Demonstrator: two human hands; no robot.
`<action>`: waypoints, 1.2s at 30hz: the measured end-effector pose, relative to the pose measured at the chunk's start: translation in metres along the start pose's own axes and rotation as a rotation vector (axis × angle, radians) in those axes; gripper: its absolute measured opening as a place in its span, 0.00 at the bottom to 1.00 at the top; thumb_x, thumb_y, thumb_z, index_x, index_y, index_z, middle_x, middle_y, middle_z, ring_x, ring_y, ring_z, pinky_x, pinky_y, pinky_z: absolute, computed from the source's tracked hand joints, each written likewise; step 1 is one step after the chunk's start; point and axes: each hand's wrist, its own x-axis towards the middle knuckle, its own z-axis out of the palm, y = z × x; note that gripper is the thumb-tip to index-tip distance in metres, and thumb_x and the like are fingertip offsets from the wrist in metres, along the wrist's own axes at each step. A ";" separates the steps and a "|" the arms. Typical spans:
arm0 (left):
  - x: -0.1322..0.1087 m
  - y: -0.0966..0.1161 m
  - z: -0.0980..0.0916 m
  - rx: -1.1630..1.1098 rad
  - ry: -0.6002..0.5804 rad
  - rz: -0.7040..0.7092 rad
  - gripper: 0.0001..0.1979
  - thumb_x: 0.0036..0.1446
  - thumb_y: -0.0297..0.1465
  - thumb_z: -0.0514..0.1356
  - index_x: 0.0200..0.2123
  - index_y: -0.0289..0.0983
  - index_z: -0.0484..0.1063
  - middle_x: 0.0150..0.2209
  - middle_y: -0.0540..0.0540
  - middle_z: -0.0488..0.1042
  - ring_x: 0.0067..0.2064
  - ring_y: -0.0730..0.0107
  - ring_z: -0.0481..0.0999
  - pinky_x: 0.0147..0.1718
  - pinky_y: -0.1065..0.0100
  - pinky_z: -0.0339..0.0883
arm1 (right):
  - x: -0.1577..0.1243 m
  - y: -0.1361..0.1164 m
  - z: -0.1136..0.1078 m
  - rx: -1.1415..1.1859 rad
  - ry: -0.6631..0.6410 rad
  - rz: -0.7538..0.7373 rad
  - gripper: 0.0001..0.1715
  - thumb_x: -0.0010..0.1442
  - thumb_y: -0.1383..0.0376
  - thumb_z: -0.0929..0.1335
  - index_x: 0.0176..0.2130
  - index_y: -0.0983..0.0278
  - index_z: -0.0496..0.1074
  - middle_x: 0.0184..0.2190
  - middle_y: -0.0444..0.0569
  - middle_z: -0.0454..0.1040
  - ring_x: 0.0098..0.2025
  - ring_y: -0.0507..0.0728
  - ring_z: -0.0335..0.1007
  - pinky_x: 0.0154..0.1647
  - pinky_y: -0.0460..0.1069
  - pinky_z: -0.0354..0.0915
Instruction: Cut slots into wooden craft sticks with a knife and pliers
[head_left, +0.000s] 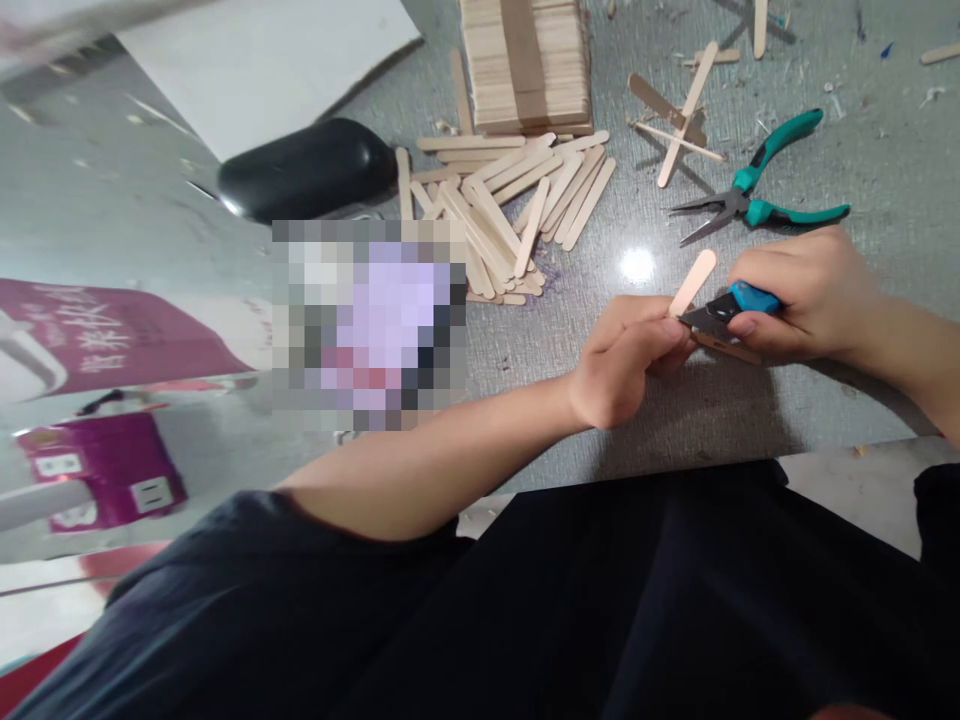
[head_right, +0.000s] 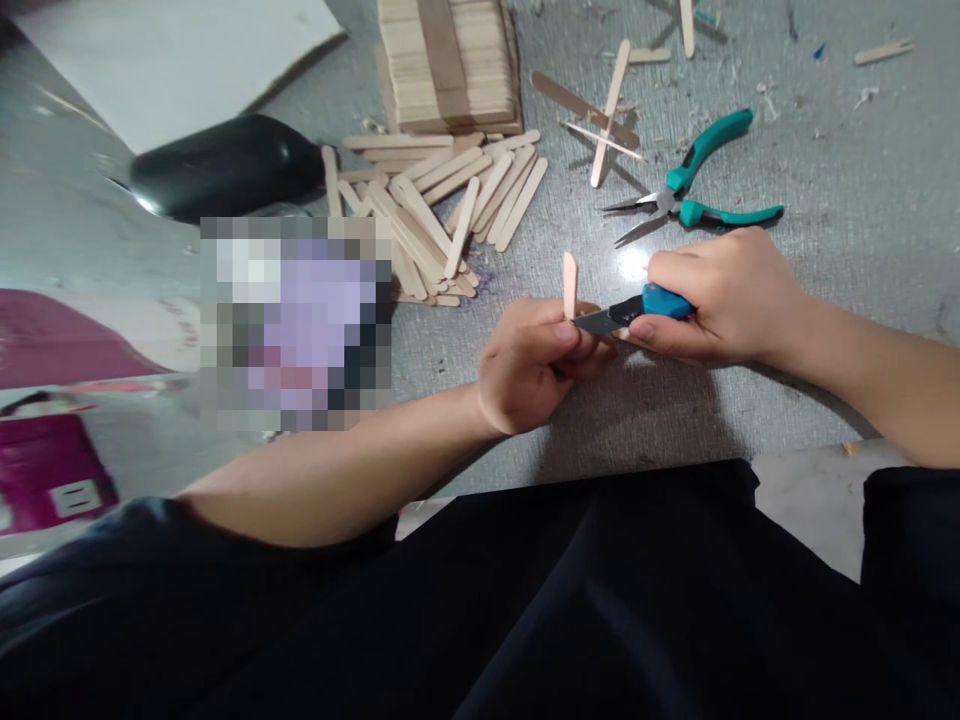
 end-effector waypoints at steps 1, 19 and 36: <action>0.000 0.000 0.000 0.003 -0.001 0.005 0.34 0.74 0.51 0.67 0.22 0.43 0.55 0.20 0.55 0.53 0.23 0.75 0.51 0.24 0.64 0.46 | 0.000 0.001 -0.001 0.000 -0.011 0.003 0.51 0.76 0.21 0.50 0.31 0.56 0.67 0.26 0.49 0.71 0.28 0.57 0.58 0.32 0.56 0.47; 0.003 0.002 0.008 -0.074 0.019 -0.076 0.34 0.71 0.52 0.67 0.22 0.44 0.53 0.19 0.56 0.51 0.21 0.77 0.50 0.22 0.67 0.45 | -0.006 -0.001 0.011 -0.060 0.078 0.060 0.53 0.77 0.21 0.50 0.36 0.57 0.73 0.27 0.50 0.72 0.30 0.59 0.66 0.34 0.57 0.49; 0.006 0.000 0.012 -0.137 0.079 -0.048 0.38 0.71 0.56 0.71 0.22 0.45 0.53 0.18 0.59 0.50 0.20 0.79 0.48 0.20 0.69 0.47 | -0.008 -0.006 0.005 -0.229 0.054 0.163 0.56 0.76 0.19 0.49 0.45 0.56 0.80 0.38 0.57 0.85 0.40 0.66 0.79 0.38 0.61 0.57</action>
